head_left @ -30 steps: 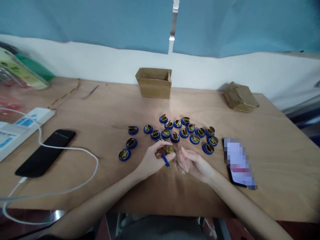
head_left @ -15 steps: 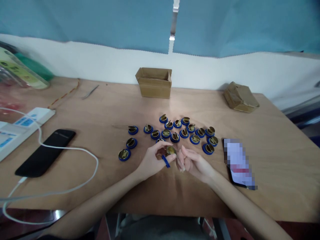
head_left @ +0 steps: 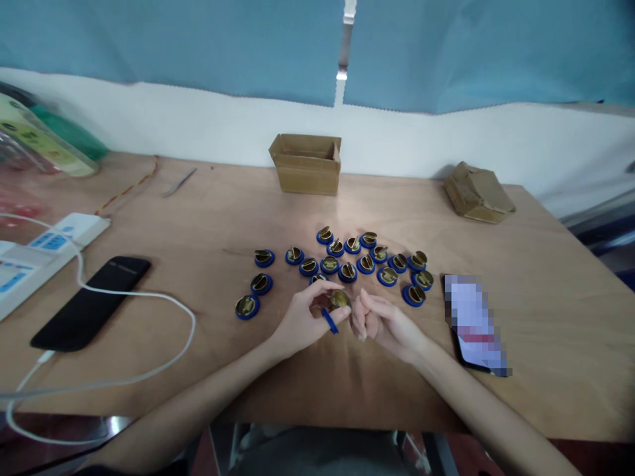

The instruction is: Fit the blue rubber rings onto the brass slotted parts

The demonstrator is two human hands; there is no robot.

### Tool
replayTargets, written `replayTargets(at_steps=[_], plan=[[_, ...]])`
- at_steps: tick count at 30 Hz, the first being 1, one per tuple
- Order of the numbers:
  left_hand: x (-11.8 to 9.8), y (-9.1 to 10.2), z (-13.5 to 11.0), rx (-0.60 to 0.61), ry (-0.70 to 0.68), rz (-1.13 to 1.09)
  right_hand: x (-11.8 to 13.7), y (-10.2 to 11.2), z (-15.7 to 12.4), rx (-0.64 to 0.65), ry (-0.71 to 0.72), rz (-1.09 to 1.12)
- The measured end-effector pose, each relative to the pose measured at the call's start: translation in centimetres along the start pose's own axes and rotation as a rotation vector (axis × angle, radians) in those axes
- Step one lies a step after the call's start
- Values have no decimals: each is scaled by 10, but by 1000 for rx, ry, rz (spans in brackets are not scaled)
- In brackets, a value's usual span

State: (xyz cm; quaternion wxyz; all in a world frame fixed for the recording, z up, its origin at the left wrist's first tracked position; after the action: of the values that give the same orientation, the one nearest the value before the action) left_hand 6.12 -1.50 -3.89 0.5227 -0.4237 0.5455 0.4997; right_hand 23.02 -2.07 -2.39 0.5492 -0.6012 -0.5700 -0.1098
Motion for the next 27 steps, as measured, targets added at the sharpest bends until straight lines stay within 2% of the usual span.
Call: replayTargets(at_steps=[10, 27], plan=[[0, 0, -1, 13, -26, 27, -1, 2, 1, 22, 3, 64], [0, -1, -2, 18, -18, 17, 0, 3, 1, 34, 17, 38]])
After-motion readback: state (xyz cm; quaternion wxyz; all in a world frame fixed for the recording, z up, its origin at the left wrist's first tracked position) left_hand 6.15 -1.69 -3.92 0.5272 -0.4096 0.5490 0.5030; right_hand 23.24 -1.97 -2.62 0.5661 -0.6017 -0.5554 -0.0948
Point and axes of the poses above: each hand's wrist, its own z-axis towards the middle knuckle, its own y-axis out of the back of the hand, x = y × z, the point moved 3 cm from there along z, towards the middle knuckle, and after that the axes turned 6 degrees about -x, right-handed, at the moved point
